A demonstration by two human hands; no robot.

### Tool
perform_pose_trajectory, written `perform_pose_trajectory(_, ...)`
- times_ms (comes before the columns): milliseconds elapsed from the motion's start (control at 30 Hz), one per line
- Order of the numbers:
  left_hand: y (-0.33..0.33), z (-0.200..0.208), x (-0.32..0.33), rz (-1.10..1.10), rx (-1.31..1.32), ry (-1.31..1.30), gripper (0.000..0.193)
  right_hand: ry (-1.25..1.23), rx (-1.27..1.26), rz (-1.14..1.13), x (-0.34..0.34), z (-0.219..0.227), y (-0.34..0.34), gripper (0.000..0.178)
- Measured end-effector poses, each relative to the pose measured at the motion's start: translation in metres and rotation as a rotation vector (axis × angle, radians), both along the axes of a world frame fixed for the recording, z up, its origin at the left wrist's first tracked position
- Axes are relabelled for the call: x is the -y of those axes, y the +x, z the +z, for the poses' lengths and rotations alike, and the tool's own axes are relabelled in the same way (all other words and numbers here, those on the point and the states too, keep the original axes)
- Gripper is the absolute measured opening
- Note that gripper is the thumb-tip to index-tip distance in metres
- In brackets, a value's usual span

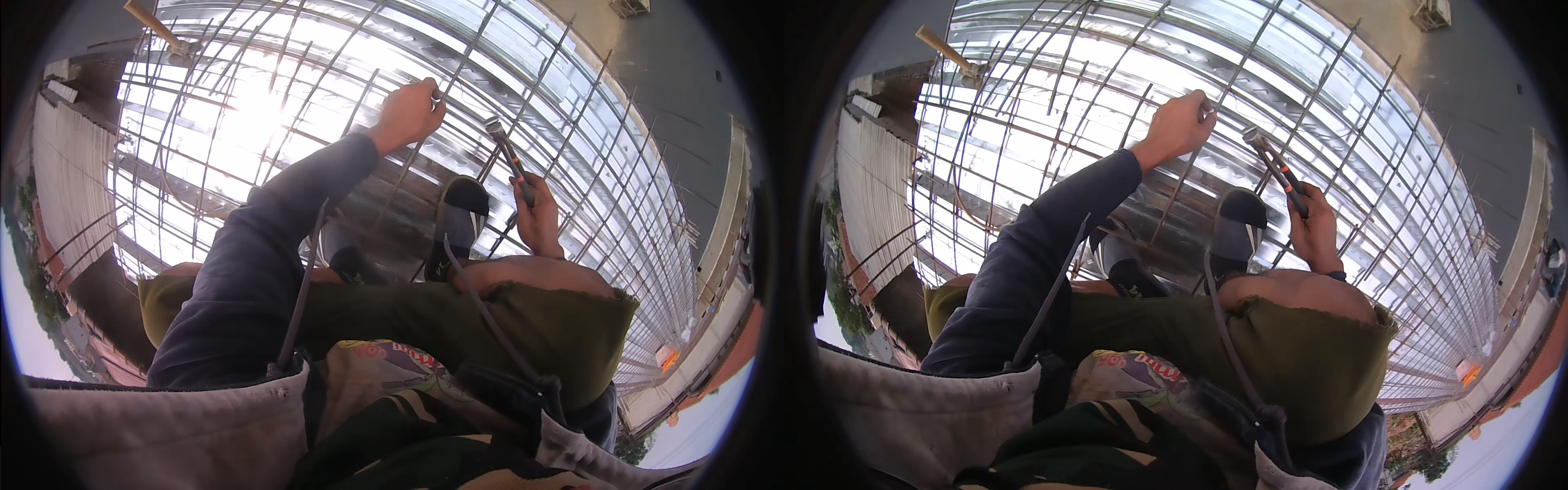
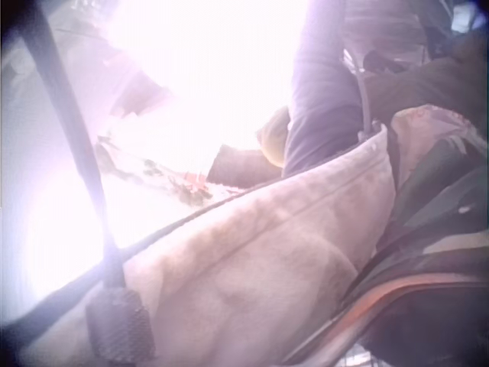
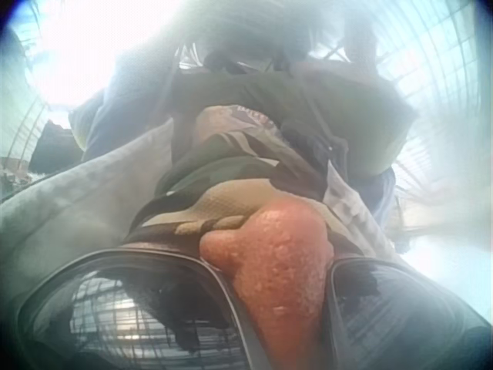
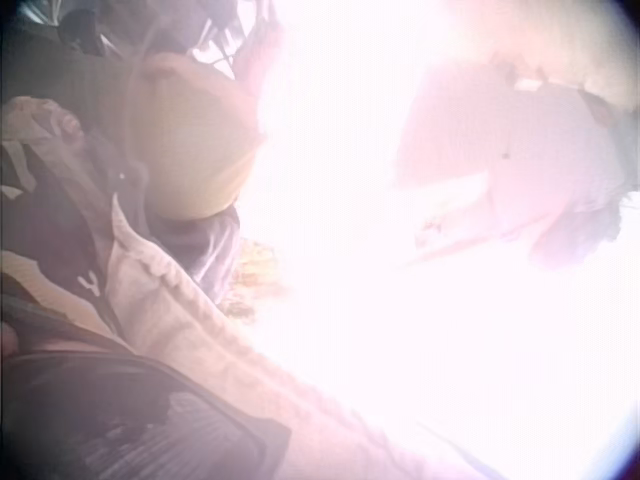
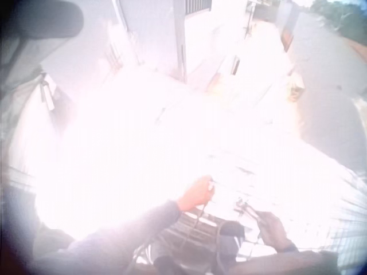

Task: The person uses pliers to twist and secure metal ties around intersecting rods of a scaffolding structure. The person repeatedly reaches for ties, wraps them around the joints, and twists them to fasten the framework.

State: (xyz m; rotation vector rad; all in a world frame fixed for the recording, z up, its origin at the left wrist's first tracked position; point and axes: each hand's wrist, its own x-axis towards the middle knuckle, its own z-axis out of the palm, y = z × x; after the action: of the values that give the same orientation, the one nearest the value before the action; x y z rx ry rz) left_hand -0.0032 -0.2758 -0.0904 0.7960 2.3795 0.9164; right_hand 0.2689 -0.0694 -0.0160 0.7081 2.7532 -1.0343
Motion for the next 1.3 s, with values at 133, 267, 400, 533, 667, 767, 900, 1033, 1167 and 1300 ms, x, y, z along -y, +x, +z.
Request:
perform_pose_trajectory(133,0.034,0.012,-0.016,0.237,0.274,0.148,0.041,0.370,-0.034,0.097,-0.012,0.027,-0.055,0.021)
perform_pose_trajectory(267,0.052,0.016,-0.058,0.734,0.929,0.234,0.052,0.799,0.106,0.299,-0.041,0.049,-0.111,0.019)
perform_pose_trajectory(400,0.061,0.001,-0.077,0.877,0.892,0.279,0.052,1.019,0.239,0.461,-0.051,0.050,-0.150,0.025)
perform_pose_trajectory(533,0.059,-0.006,-0.086,1.023,1.026,0.496,0.050,1.122,0.251,0.545,-0.047,0.065,-0.164,0.025)
perform_pose_trajectory(667,0.064,-0.016,-0.092,1.036,1.043,0.682,0.056,1.177,0.212,0.599,-0.040,0.074,-0.179,0.024)
perform_pose_trajectory(767,0.065,-0.020,-0.090,1.027,1.057,0.707,0.057,1.227,0.277,0.625,-0.030,0.083,-0.187,0.023)
perform_pose_trajectory(900,0.064,-0.018,-0.087,1.055,1.128,0.729,0.057,1.295,0.378,0.656,-0.012,0.092,-0.200,0.023)
perform_pose_trajectory(1033,0.061,0.003,-0.098,1.193,1.411,0.756,0.047,1.342,0.497,0.678,-0.013,0.104,-0.208,0.025)
perform_pose_trajectory(1167,0.063,-0.028,-0.136,1.334,1.692,0.795,0.034,1.346,0.691,0.745,-0.003,0.110,-0.230,0.027)
perform_pose_trajectory(1300,0.062,-0.022,-0.154,1.436,1.926,0.946,0.029,1.300,0.705,0.763,0.001,0.126,-0.238,0.027)
